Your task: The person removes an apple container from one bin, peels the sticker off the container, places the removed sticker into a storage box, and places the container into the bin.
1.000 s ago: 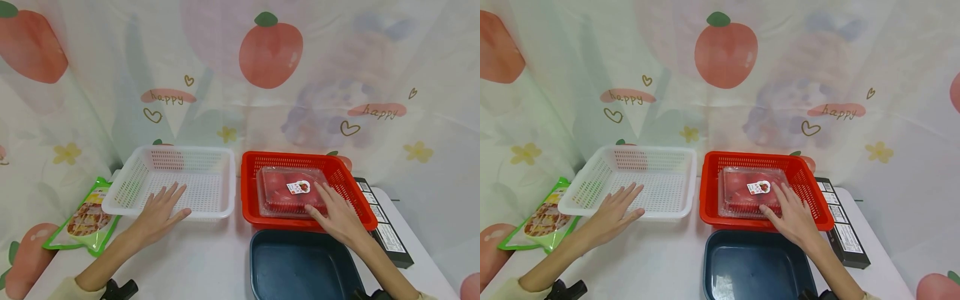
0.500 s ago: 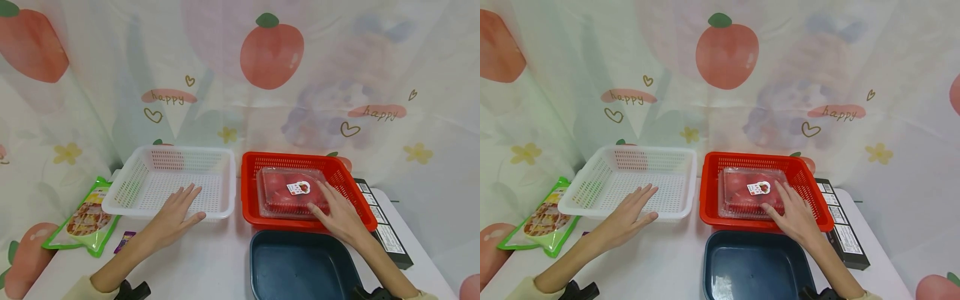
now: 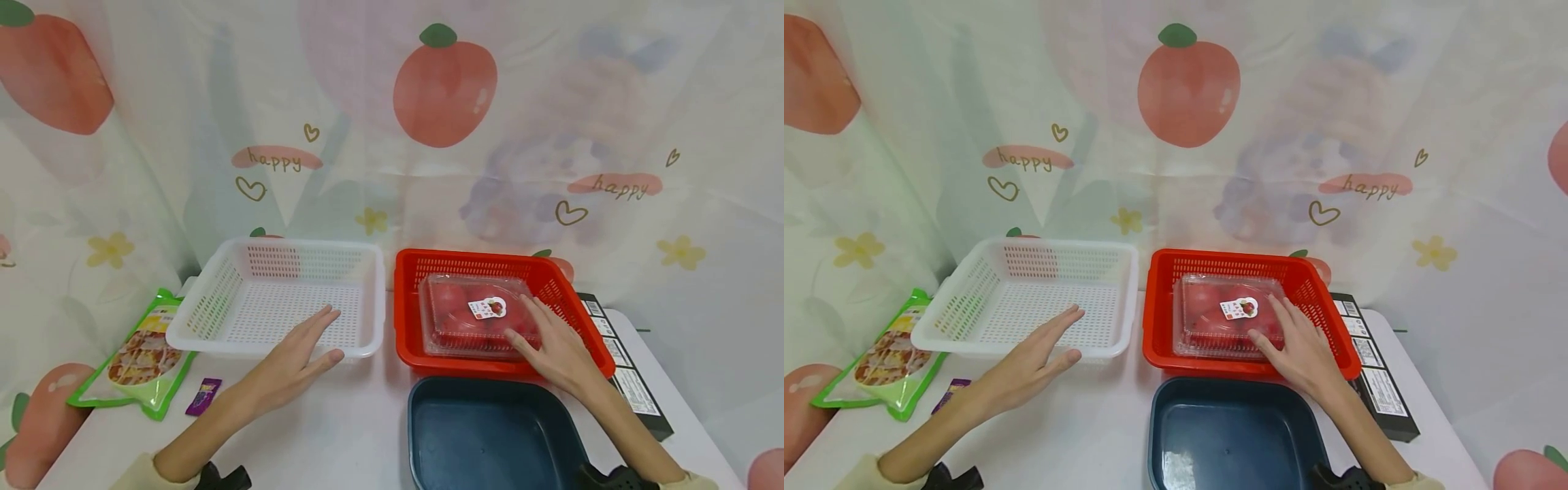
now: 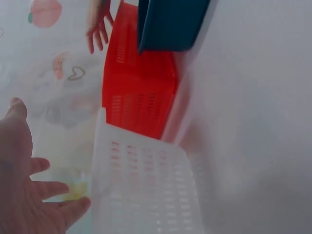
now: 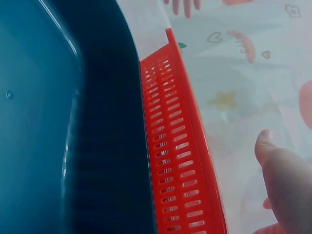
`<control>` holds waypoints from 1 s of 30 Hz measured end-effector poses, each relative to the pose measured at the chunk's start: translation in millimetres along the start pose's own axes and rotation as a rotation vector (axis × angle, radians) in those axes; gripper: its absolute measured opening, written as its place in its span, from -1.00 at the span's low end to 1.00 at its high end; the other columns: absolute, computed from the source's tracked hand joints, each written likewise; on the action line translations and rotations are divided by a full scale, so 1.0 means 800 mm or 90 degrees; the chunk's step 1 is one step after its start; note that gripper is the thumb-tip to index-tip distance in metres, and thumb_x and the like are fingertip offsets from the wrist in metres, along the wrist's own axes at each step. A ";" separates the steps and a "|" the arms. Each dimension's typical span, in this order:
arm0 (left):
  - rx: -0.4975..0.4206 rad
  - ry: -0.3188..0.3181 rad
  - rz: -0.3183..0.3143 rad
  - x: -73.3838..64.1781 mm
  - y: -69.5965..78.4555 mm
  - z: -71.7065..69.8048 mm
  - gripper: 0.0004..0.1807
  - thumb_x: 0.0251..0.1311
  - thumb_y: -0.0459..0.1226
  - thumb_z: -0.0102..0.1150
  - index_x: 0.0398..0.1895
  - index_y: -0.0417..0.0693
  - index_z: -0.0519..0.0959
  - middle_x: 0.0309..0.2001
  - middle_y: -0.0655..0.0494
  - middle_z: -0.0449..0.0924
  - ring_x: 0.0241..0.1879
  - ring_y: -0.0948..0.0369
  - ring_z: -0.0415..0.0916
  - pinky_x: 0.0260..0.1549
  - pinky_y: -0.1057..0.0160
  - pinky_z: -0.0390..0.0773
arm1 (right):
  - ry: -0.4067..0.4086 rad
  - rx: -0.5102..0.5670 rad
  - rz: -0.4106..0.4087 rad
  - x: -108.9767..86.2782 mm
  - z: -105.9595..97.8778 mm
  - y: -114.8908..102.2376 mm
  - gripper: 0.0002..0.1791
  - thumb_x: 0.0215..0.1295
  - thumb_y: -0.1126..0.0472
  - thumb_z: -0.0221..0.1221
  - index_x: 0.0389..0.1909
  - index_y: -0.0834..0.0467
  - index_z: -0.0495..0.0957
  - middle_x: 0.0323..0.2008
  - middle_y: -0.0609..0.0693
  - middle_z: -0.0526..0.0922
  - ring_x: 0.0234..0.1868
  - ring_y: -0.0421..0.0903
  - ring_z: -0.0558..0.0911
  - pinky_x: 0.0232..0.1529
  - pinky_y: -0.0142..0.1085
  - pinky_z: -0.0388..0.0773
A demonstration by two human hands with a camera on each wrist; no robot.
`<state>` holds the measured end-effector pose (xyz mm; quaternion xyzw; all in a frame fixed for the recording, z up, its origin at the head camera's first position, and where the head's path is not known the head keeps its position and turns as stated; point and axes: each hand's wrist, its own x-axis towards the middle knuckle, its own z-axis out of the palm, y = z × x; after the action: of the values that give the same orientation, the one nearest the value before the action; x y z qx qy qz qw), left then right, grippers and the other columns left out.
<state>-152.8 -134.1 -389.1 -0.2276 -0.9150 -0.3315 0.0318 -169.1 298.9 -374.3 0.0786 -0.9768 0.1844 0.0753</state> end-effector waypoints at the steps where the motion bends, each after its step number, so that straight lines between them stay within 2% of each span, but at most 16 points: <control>1: -0.007 -0.002 0.004 0.000 0.002 0.001 -0.28 0.36 0.14 -0.06 0.51 0.17 0.10 0.53 0.08 0.06 0.51 -0.03 0.03 0.37 -0.25 0.14 | -0.001 -0.001 0.001 0.000 0.000 0.001 -0.03 0.21 -0.18 0.18 0.53 0.07 -0.03 0.46 0.34 0.10 0.36 0.39 0.18 0.13 0.47 0.22; 6: -0.056 -0.012 0.022 0.004 0.009 0.005 -0.30 0.38 0.12 -0.07 0.50 0.13 0.11 0.51 0.13 0.11 0.47 0.05 0.14 0.35 -0.10 0.28 | -0.006 -0.003 0.007 0.003 -0.001 0.001 -0.02 0.22 -0.19 0.17 0.53 0.09 -0.05 0.46 0.34 0.09 0.35 0.39 0.17 0.12 0.46 0.24; 9: -0.095 -0.024 0.017 0.004 0.013 0.005 -0.32 0.39 0.10 -0.07 0.50 0.15 0.11 0.49 0.17 0.14 0.39 0.04 0.29 0.26 -0.03 0.42 | -0.008 -0.004 0.008 0.005 -0.002 0.001 -0.02 0.23 -0.20 0.17 0.53 0.09 -0.05 0.45 0.35 0.09 0.35 0.39 0.18 0.11 0.45 0.26; 12: -0.142 -0.037 0.007 0.004 0.016 0.007 -0.35 0.40 0.06 -0.07 0.50 0.19 0.09 0.48 0.15 0.17 0.32 -0.01 0.38 0.20 -0.05 0.47 | -0.011 -0.003 0.010 0.006 -0.002 0.002 -0.02 0.23 -0.20 0.16 0.53 0.11 -0.05 0.45 0.36 0.09 0.34 0.40 0.17 0.10 0.45 0.27; 18: -0.214 -0.052 0.019 0.004 0.022 0.011 -0.37 0.42 -0.02 -0.06 0.50 0.19 0.07 0.48 0.12 0.16 0.33 -0.01 0.37 0.18 -0.02 0.49 | -0.010 -0.002 0.010 0.008 -0.002 0.007 -0.02 0.25 -0.22 0.13 0.53 0.11 -0.07 0.45 0.37 0.09 0.35 0.41 0.18 0.10 0.45 0.27; 26: -0.231 -0.081 -0.013 0.005 0.029 0.019 -0.35 0.41 0.03 -0.05 0.50 0.32 0.03 0.49 0.21 0.14 0.30 0.05 0.42 0.18 0.02 0.51 | -0.007 0.010 0.008 0.010 -0.002 0.014 -0.02 0.25 -0.23 0.13 0.53 0.13 -0.06 0.43 0.37 0.13 0.33 0.40 0.20 0.08 0.44 0.30; 30: -0.236 -0.096 -0.016 0.007 0.035 0.025 -0.32 0.39 0.06 -0.05 0.51 0.26 0.03 0.49 0.18 0.14 0.29 0.05 0.43 0.15 0.02 0.53 | -0.006 0.012 0.013 0.010 -0.002 0.017 -0.03 0.25 -0.20 0.14 0.53 0.14 -0.06 0.42 0.38 0.14 0.32 0.39 0.21 0.07 0.43 0.31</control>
<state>-143.5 -100.5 -387.1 -0.2426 -0.8410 -0.4764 -0.0831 -179.1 311.0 -376.1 0.0702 -0.9762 0.1936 0.0683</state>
